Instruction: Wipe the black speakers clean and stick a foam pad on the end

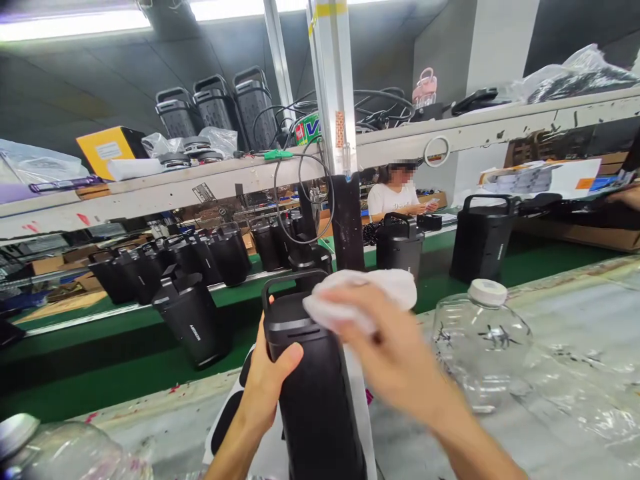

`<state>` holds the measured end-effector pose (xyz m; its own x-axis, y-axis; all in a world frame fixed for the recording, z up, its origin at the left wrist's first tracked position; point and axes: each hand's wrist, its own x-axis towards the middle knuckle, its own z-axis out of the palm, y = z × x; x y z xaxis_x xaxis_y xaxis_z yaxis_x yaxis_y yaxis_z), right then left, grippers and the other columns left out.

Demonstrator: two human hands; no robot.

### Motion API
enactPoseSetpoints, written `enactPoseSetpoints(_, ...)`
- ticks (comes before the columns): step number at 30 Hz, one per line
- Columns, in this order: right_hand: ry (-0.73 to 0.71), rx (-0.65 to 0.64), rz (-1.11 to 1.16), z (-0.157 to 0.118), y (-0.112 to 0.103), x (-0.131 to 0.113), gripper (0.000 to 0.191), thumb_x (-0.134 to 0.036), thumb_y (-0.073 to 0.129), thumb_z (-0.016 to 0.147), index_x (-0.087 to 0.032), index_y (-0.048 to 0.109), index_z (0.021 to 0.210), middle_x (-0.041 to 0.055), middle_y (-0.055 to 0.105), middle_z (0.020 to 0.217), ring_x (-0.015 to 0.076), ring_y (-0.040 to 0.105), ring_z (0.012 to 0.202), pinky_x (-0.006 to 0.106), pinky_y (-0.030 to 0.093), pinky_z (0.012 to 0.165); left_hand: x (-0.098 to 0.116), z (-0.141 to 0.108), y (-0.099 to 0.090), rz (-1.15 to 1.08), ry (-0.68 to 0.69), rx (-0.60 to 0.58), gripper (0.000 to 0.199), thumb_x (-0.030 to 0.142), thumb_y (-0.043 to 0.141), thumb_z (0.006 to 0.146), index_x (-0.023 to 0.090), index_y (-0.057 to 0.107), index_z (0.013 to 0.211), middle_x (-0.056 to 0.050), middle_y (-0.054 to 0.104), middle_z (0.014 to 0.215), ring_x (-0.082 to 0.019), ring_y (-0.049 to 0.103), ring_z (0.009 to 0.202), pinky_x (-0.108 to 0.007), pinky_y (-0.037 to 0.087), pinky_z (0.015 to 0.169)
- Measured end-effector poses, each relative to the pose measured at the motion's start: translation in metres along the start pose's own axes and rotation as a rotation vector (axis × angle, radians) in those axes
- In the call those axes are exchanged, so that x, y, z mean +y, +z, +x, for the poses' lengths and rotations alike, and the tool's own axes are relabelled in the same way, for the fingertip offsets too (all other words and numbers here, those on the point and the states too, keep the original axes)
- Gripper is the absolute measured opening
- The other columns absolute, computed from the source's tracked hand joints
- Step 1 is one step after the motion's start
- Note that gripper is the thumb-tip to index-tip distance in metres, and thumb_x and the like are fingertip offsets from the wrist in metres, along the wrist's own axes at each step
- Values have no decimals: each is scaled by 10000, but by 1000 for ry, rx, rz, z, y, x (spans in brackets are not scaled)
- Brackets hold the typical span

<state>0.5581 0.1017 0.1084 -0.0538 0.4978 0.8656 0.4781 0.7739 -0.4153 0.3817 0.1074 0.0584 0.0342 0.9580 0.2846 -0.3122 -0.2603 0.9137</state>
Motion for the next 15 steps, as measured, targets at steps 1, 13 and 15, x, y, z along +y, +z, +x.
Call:
enactPoseSetpoints(1, -163, -135, -80, -3, 9, -8, 286, -197, 501, 942, -290, 667, 1155, 28, 698, 957, 206, 634, 837, 322, 537, 731, 1, 0, 0, 34, 15, -3, 1042, 418, 854, 675, 258, 267, 1521, -101, 533, 1450, -289, 501, 1352, -379, 436, 1121)
enactPoseSetpoints(13, 104, -397, -160, 5, -30, 17, 282, -396, 494, 987, -289, 715, 1126, 4, 735, 1037, 203, 706, 879, 251, 545, 675, 2, 2, -8, 48, 31, -30, 1008, 468, 807, 725, 246, 239, 1527, -92, 563, 1420, -260, 527, 1328, -347, 456, 1093)
enactPoseSetpoints(15, 273, -352, -160, 6, -43, 21, 325, -534, 560, 920, -296, 751, 1031, -1, 742, 880, 203, 679, 647, 259, 486, 502, 2, 2, -7, 45, 30, -28, 1015, 475, 805, 722, 246, 237, 1531, -96, 567, 1416, -269, 532, 1322, -353, 461, 1087)
